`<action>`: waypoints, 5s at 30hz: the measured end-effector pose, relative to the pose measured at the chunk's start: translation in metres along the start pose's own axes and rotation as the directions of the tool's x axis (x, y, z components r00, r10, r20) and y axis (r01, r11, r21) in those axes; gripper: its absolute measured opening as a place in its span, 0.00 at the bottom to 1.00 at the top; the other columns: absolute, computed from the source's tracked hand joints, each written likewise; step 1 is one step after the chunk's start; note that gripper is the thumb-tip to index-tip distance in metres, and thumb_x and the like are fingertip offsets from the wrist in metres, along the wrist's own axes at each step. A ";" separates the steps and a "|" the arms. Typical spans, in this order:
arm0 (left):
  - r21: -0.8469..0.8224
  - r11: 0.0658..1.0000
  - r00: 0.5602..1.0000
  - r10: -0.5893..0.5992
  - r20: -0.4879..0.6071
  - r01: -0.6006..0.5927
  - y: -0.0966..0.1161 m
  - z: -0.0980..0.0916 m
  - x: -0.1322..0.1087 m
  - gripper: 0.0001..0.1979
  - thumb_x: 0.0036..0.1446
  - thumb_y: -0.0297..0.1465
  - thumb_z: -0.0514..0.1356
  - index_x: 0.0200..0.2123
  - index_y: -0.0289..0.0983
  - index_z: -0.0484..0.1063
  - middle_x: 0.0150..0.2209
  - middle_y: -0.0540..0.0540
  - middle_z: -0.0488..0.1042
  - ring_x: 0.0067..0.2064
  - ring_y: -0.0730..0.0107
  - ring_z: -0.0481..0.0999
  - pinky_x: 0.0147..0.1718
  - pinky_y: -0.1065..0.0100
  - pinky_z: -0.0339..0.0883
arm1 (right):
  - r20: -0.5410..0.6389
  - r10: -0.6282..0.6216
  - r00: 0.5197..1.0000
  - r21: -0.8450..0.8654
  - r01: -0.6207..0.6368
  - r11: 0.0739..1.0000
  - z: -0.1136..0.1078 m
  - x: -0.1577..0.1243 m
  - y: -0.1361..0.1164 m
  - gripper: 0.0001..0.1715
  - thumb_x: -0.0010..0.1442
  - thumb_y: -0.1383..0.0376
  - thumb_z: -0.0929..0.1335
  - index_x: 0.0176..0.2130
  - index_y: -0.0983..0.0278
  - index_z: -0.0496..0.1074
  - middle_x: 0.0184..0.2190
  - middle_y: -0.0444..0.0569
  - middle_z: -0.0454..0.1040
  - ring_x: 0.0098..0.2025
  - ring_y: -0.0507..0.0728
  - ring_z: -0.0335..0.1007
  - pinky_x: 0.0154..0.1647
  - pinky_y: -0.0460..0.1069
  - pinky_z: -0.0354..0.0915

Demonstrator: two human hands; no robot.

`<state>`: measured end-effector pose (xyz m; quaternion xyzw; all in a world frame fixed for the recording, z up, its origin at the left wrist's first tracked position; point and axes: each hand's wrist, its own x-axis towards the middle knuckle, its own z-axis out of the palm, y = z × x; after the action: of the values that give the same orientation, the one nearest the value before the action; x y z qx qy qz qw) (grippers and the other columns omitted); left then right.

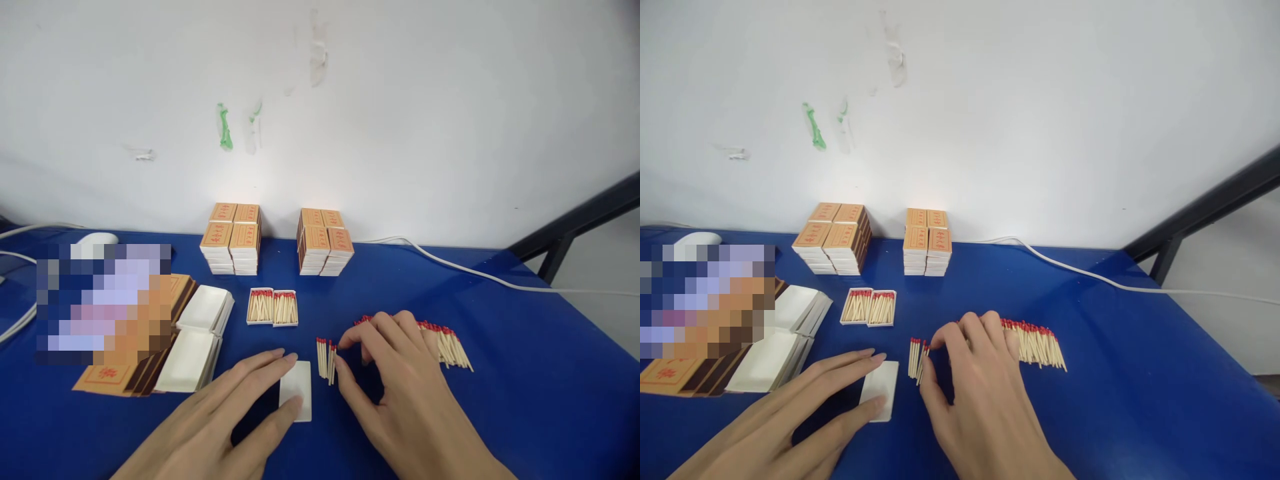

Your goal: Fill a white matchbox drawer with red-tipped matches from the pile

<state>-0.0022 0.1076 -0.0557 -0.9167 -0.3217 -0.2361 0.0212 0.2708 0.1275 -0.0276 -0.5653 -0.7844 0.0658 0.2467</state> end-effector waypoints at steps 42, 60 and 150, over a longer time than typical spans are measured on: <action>0.017 1.000 0.994 -0.023 0.106 0.021 0.002 -0.014 0.003 0.27 0.73 0.20 0.51 0.66 0.46 0.76 0.75 0.48 0.67 0.79 0.65 0.59 0.70 0.64 0.68 | 0.232 0.022 0.972 0.114 -0.050 0.992 -0.012 0.001 0.012 0.09 0.72 0.59 0.73 0.51 0.54 0.73 0.45 0.50 0.72 0.49 0.65 0.66 0.55 0.67 0.65; 0.012 1.000 1.000 -0.012 -0.025 0.012 0.000 0.002 -0.003 0.28 0.70 0.20 0.50 0.63 0.45 0.78 0.75 0.48 0.67 0.76 0.63 0.64 0.69 0.64 0.69 | 0.229 0.038 0.973 0.024 -0.044 0.999 -0.002 0.001 0.014 0.12 0.71 0.58 0.75 0.46 0.57 0.70 0.44 0.49 0.71 0.48 0.64 0.63 0.49 0.61 0.67; 0.017 0.999 0.999 0.050 0.003 -0.050 -0.004 0.001 0.000 0.26 0.72 0.21 0.51 0.64 0.41 0.78 0.74 0.42 0.68 0.77 0.59 0.63 0.70 0.63 0.66 | -0.059 0.020 0.998 -0.050 -0.023 0.998 0.003 0.001 0.008 0.14 0.69 0.69 0.71 0.31 0.59 0.68 0.29 0.43 0.70 0.37 0.60 0.62 0.41 0.57 0.52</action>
<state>-0.0040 0.1106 -0.0573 -0.9245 -0.3006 -0.2317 0.0346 0.2759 0.1317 -0.0326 -0.5815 -0.7721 0.0319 0.2543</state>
